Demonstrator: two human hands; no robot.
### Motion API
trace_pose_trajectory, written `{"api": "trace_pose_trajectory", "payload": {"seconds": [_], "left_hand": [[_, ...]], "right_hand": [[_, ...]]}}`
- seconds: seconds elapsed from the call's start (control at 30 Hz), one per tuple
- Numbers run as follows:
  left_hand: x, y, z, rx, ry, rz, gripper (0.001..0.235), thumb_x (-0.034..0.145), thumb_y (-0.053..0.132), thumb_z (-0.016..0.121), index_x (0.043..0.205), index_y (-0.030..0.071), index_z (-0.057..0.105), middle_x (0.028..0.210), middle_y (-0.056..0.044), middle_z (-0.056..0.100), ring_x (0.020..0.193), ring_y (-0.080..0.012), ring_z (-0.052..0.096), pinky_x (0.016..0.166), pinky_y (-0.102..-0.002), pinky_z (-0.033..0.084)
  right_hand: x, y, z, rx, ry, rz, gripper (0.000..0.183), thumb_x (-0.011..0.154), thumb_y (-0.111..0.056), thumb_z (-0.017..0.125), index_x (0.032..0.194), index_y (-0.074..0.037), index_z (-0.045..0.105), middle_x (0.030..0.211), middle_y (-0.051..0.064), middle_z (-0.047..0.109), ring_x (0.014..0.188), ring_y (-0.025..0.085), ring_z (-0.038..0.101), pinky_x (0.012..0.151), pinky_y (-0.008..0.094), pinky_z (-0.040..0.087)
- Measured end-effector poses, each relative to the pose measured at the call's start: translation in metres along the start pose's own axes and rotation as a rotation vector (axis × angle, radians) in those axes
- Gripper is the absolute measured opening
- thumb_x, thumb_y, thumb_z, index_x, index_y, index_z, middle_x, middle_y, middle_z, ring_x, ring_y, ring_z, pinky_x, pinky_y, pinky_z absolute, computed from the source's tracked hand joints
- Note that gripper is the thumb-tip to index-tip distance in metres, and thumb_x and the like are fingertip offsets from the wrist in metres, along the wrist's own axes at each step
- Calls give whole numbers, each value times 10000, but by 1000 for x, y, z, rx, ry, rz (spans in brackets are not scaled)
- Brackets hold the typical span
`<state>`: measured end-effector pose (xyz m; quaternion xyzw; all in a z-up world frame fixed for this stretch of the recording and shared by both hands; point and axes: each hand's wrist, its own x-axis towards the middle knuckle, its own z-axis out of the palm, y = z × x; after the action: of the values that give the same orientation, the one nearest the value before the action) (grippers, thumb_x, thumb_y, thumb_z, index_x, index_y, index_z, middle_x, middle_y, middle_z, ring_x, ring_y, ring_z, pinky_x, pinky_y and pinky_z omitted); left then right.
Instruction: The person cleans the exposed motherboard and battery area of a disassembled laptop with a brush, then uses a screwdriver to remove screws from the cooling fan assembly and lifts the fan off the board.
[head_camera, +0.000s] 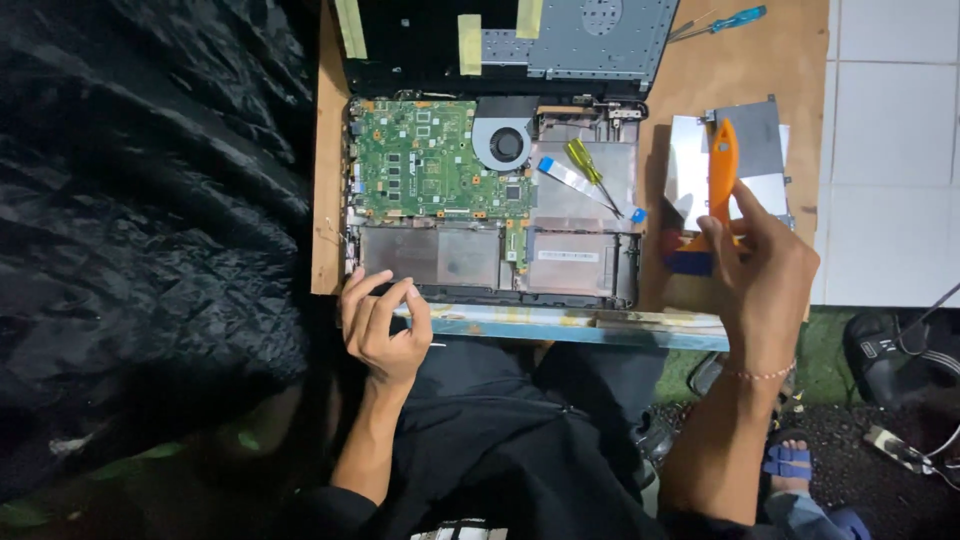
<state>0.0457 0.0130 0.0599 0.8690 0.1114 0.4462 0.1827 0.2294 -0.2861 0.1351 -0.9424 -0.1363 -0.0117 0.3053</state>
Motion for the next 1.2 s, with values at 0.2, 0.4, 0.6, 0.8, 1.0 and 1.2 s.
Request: {"api": "trace_pose_trajectory", "payload": {"seconds": [0.2, 0.4, 0.6, 0.8, 1.0, 1.2], "left_hand": [[-4, -2, -1, 7, 4, 1, 77, 887, -38, 657, 872, -17, 730, 703, -121, 650, 906, -294, 697, 987, -498, 534], [-5, -2, -2, 14, 10, 1, 96, 914, -2, 645, 867, -4, 728, 691, -109, 643, 908, -289, 698, 976, -493, 533], [-5, -3, 1, 12, 34, -12, 108, 912, 19, 645, 849, 17, 732, 658, -92, 629, 898, -280, 703, 961, -491, 541], [-2, -3, 2, 0, 43, -10, 94, 894, -9, 642, 829, 13, 706, 742, -105, 716, 890, -270, 699, 958, -481, 535], [0, -11, 14, -36, 180, 24, 67, 845, 5, 718, 827, 25, 779, 539, -13, 522, 783, -277, 739, 941, -482, 584], [15, -7, 19, -153, 215, -7, 78, 853, -63, 696, 853, -43, 772, 542, -41, 488, 738, -299, 732, 892, -469, 606]], "right_hand": [[30, 30, -3, 80, 29, 1, 275, 1082, -206, 827, 1249, -4, 745, 936, 124, 709, 727, 191, 604, 648, 335, 514], [51, 72, 3, -25, 83, -108, 254, 1078, -101, 871, 1242, 50, 748, 974, 148, 704, 765, 222, 631, 684, 353, 526], [45, 83, 12, -198, 147, -213, 154, 1088, -65, 828, 1210, 12, 773, 964, 138, 706, 938, 323, 580, 828, 446, 439], [36, 50, 18, -243, 348, -331, 72, 1181, -35, 738, 1222, 24, 742, 1035, 159, 657, 978, 322, 514, 795, 429, 398], [15, -46, 71, 267, 118, -285, 89, 1036, 5, 710, 1105, 51, 743, 867, 224, 682, 769, 382, 673, 621, 419, 542], [7, -87, 130, 380, 48, -247, 264, 1028, -138, 690, 1177, 68, 616, 841, 217, 644, 727, 381, 672, 609, 470, 554]]}}
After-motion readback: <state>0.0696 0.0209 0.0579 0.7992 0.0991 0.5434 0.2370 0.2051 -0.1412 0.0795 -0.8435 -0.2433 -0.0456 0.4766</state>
